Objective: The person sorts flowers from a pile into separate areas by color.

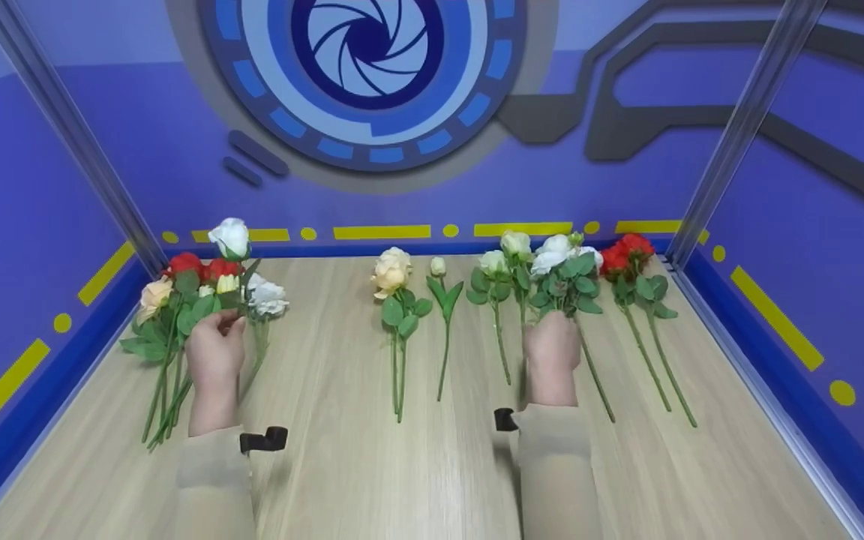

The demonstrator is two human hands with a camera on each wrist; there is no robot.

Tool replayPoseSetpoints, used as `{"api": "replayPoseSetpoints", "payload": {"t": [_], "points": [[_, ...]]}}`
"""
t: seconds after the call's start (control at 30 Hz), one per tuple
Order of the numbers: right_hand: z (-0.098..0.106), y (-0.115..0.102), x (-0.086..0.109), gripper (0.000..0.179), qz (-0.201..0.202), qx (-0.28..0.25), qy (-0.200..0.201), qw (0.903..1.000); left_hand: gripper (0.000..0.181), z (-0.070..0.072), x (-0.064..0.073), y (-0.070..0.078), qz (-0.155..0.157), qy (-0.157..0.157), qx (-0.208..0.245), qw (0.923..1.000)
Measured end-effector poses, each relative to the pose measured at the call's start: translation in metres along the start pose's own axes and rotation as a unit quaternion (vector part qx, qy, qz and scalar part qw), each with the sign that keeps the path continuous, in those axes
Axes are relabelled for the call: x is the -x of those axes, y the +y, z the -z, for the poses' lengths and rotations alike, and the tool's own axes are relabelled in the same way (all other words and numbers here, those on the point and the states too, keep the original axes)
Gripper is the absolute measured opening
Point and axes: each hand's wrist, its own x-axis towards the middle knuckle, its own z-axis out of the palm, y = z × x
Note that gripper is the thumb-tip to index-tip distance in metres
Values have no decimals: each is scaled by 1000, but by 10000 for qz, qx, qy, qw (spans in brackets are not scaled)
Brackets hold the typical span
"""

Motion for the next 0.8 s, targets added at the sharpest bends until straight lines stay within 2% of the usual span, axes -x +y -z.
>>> {"api": "replayPoseSetpoints", "payload": {"t": [0.1,0.23,0.3,0.4,0.5,0.57,0.7,0.8], "points": [[-10,-17,6,37,301,-197,-5,9994,18,-7,5,9,-110,-102,623,9979],[-29,-38,13,30,847,-776,-73,9934,19,-19,11,20,140,-635,1505,9865],[-40,-48,18,25,1089,-1130,-226,9874,20,-27,15,25,243,-886,1950,9765],[-57,-63,27,21,1405,-1590,-506,9759,22,-39,23,34,360,-1197,2673,9555],[-73,-78,39,19,1802,-2048,-873,9581,24,-51,32,43,449,-1504,3229,9333],[-83,-87,48,20,2076,-2294,-1156,9439,24,-59,38,49,504,-1711,3438,9220],[-102,-100,64,25,2572,-2724,-1729,9109,23,-70,49,56,557,-2046,3536,9110],[-111,-105,72,22,2714,-2930,-1902,8968,24,-77,55,58,608,-2110,3591,9071]]}}
